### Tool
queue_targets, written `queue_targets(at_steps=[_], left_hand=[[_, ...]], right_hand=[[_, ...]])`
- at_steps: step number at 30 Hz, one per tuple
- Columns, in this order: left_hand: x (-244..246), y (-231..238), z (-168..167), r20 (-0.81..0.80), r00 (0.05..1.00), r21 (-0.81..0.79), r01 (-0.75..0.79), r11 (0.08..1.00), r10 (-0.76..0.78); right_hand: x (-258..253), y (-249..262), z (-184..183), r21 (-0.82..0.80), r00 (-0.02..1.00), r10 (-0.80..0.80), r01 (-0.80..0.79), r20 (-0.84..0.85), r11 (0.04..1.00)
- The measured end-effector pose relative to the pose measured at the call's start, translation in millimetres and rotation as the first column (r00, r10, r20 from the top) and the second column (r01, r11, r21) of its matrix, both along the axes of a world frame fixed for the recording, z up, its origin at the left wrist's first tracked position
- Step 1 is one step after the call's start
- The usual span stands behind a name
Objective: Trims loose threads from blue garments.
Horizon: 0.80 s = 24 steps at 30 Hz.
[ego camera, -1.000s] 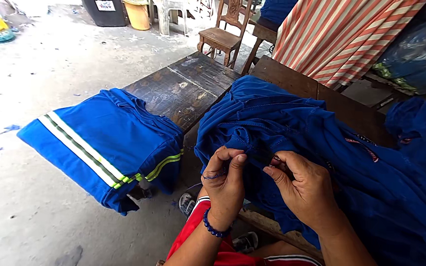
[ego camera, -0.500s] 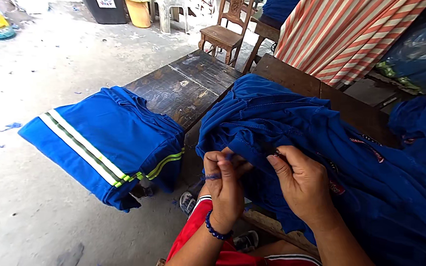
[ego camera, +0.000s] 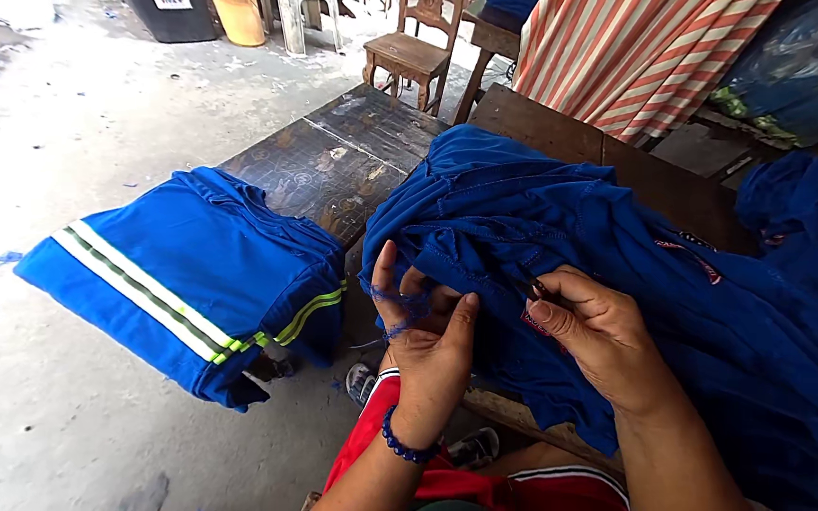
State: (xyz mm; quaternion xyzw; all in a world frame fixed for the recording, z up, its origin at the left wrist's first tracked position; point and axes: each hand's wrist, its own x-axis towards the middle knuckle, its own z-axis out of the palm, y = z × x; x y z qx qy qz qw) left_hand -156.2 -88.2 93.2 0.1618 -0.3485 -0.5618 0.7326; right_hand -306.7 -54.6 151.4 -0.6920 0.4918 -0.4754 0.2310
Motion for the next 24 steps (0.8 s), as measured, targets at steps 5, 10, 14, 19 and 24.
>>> queue_targets(at_steps=[5,10,14,19,24], left_hand=[[3.7,-0.5,9.6,-0.15,0.982,0.159,0.138,0.978,-0.114],[6.4,-0.6,11.9,-0.194,0.967,0.179,0.203,0.963,-0.168],[6.5,-1.1,9.1,-0.149,0.976,0.125,0.179,0.976,-0.16],[4.8,-0.5,7.4,-0.135,0.984,0.095,0.127,0.987,-0.113],[5.1,-0.7,8.4,-0.136,0.984,0.083,0.124,0.989,-0.112]], right_hand=[[3.3,1.7,-1.6,-0.042,0.978,-0.067,0.06,-0.198,0.997],[7.0,-2.0,-0.9,-0.058,0.95,-0.118,0.105,-0.29,0.993],[9.8,-5.8,-1.2,-0.091,0.953,-0.116,0.094,-0.28,0.991],[9.3,-6.1,-3.2,-0.13,0.942,-0.132,0.095,-0.31,0.987],[9.5,-6.3,-3.0,-0.121,0.937,-0.132,0.097,-0.322,0.988]])
